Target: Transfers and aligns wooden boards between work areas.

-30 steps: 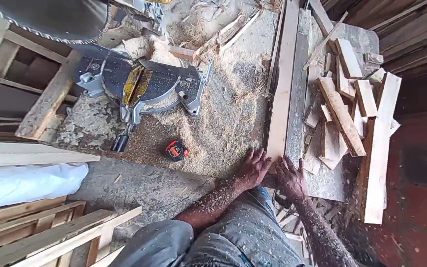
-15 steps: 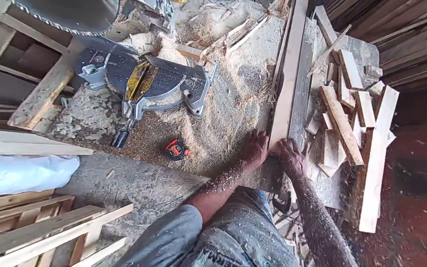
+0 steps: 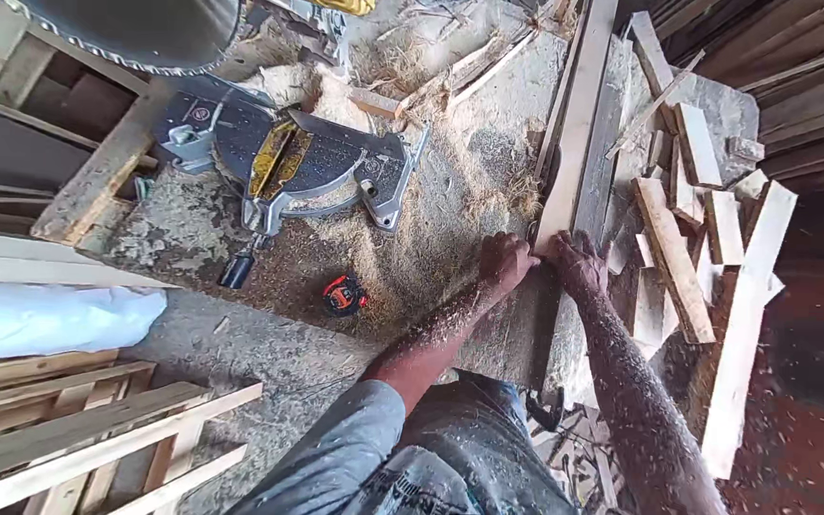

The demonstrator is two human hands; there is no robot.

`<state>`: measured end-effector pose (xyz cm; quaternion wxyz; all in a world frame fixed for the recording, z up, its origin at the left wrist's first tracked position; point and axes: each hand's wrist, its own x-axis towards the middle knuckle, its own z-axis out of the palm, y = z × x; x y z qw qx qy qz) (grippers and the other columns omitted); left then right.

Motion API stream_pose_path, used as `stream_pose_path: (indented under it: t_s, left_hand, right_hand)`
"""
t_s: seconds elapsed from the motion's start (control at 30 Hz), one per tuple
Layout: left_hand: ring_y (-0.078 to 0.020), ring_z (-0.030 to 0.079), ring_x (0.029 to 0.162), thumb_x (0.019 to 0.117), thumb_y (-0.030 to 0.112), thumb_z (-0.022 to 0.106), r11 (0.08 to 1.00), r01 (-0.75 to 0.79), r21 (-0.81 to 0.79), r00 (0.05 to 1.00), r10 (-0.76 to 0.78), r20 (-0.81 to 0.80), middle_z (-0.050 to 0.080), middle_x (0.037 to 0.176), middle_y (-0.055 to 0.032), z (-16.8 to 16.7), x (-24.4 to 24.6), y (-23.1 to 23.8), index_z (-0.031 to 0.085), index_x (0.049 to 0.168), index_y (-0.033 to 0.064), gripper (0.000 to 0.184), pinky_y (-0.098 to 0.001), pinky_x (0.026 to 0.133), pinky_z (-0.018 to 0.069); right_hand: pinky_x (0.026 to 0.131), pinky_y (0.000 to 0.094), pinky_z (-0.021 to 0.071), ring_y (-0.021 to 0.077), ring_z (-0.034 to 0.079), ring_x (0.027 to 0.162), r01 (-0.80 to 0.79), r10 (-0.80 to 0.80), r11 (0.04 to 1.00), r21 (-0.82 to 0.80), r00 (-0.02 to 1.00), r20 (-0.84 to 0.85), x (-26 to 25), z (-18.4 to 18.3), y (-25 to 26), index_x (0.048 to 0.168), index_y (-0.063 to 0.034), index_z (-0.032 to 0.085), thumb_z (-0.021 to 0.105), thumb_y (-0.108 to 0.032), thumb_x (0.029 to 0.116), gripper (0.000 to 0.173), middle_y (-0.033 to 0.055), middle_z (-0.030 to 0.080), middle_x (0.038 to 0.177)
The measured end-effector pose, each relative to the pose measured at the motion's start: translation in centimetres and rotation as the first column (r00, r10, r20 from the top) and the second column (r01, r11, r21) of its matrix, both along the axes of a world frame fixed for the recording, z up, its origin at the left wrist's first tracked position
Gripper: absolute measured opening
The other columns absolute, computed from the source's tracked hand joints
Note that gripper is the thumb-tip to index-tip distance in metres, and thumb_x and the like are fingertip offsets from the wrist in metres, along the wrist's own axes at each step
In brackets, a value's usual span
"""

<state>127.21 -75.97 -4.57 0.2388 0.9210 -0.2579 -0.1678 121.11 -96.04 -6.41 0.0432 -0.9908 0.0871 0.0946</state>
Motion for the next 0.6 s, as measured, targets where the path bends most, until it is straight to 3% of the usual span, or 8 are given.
stream_pose_path:
  t_s: [0.1, 0.2, 0.27, 0.33, 0.43, 0.53, 0.6]
  left_hand:
    - [-0.0345, 0.059, 0.127, 0.0974, 0.056, 0.059, 0.999, -0.046, 0.027, 0.999, 0.047, -0.02, 0.069, 0.125, -0.0159, 0.4, -1.0, 4.7, 0.074, 0.108, 0.0055, 0.054, -0.0557, 0.11, 0.0424]
    - [-0.0326, 0.035, 0.151, 0.0957, 0.058, 0.06, 0.989, -0.14, 0.038, 0.99, 0.14, 0.002, 0.05, 0.155, -0.0124, -2.6, -2.8, 9.5, 0.069, 0.127, 0.0109, 0.057, -0.0511, 0.125, 0.0258]
    - [-0.0331, 0.032, 0.153, 0.1, 0.057, 0.053, 0.993, -0.112, -0.022, 0.984, 0.114, 0.137, 0.046, 0.159, -0.0128, -4.9, -3.9, 11.4, 0.065, 0.136, 0.0137, 0.057, -0.05, 0.127, 0.0245]
    - [-0.032, 0.038, 0.151, 0.1025, 0.053, 0.051, 0.995, -0.089, -0.056, 0.971, 0.099, 0.218, 0.051, 0.155, -0.0122, -5.6, -4.1, 11.7, 0.069, 0.13, 0.0118, 0.052, -0.0496, 0.125, 0.0283]
    - [-0.0292, 0.036, 0.152, 0.1017, 0.055, 0.049, 0.996, -0.087, 0.004, 0.973, 0.084, 0.217, 0.05, 0.156, -0.0097, -5.2, -3.6, 10.9, 0.07, 0.123, 0.0119, 0.052, -0.048, 0.125, 0.0283]
    - [-0.0293, 0.035, 0.152, 0.1009, 0.057, 0.05, 0.996, -0.092, 0.015, 0.97, 0.087, 0.228, 0.05, 0.156, -0.0094, -5.3, -3.7, 10.6, 0.07, 0.121, 0.0121, 0.053, -0.0484, 0.125, 0.0281]
    - [-0.0278, 0.037, 0.151, 0.1004, 0.057, 0.05, 0.995, -0.104, 0.008, 0.961, 0.099, 0.257, 0.051, 0.155, -0.0079, -5.4, -3.4, 10.5, 0.071, 0.119, 0.0131, 0.052, -0.0474, 0.125, 0.0298]
  right_hand:
    - [0.118, 0.078, 0.005, 0.0352, 0.031, 0.154, 0.013, -0.013, 1.0, 0.02, 1.0, 0.019, 2.1, -0.2, -1.0, 0.148, -0.0289, 0.057, 0.044, -0.033, 0.1068, 0.043, -0.0031, 0.049, 0.158]
    - [0.118, 0.0787, 0.0042, 0.0369, 0.03, 0.154, 0.019, -0.019, 1.0, 0.013, 1.0, -0.001, 4.2, -0.2, -1.8, 0.148, -0.0268, 0.056, 0.046, -0.03, 0.1065, 0.043, -0.0005, 0.049, 0.158]
    - [0.117, 0.079, 0.0045, 0.0369, 0.029, 0.154, 0.01, -0.01, 1.0, -0.005, 1.0, -0.021, 5.5, -0.1, -2.3, 0.15, -0.0269, 0.054, 0.047, -0.035, 0.1065, 0.045, -0.0005, 0.046, 0.161]
    - [0.117, 0.0795, 0.0042, 0.0361, 0.027, 0.155, 0.004, -0.005, 1.0, -0.011, 1.0, -0.02, 6.8, -0.4, -3.0, 0.15, -0.0275, 0.054, 0.049, -0.037, 0.1056, 0.045, -0.0015, 0.045, 0.161]
    - [0.118, 0.0788, 0.0049, 0.0349, 0.028, 0.155, 0.007, -0.007, 1.0, -0.01, 1.0, -0.014, 8.3, -0.2, -3.5, 0.149, -0.027, 0.055, 0.049, -0.032, 0.106, 0.044, -0.0012, 0.046, 0.161]
    - [0.116, 0.0801, 0.012, 0.0359, 0.037, 0.151, -0.02, 0.021, 1.0, -0.009, 0.996, 0.086, 10.0, -1.0, -4.6, 0.146, -0.022, 0.058, 0.047, -0.024, 0.1077, 0.04, 0.0018, 0.051, 0.157]
    - [0.116, 0.0796, 0.0104, 0.0363, 0.037, 0.151, -0.008, 0.007, 1.0, 0.017, 0.996, 0.085, 11.7, -0.7, -5.1, 0.147, -0.0213, 0.058, 0.044, -0.022, 0.1078, 0.041, 0.0031, 0.051, 0.156]
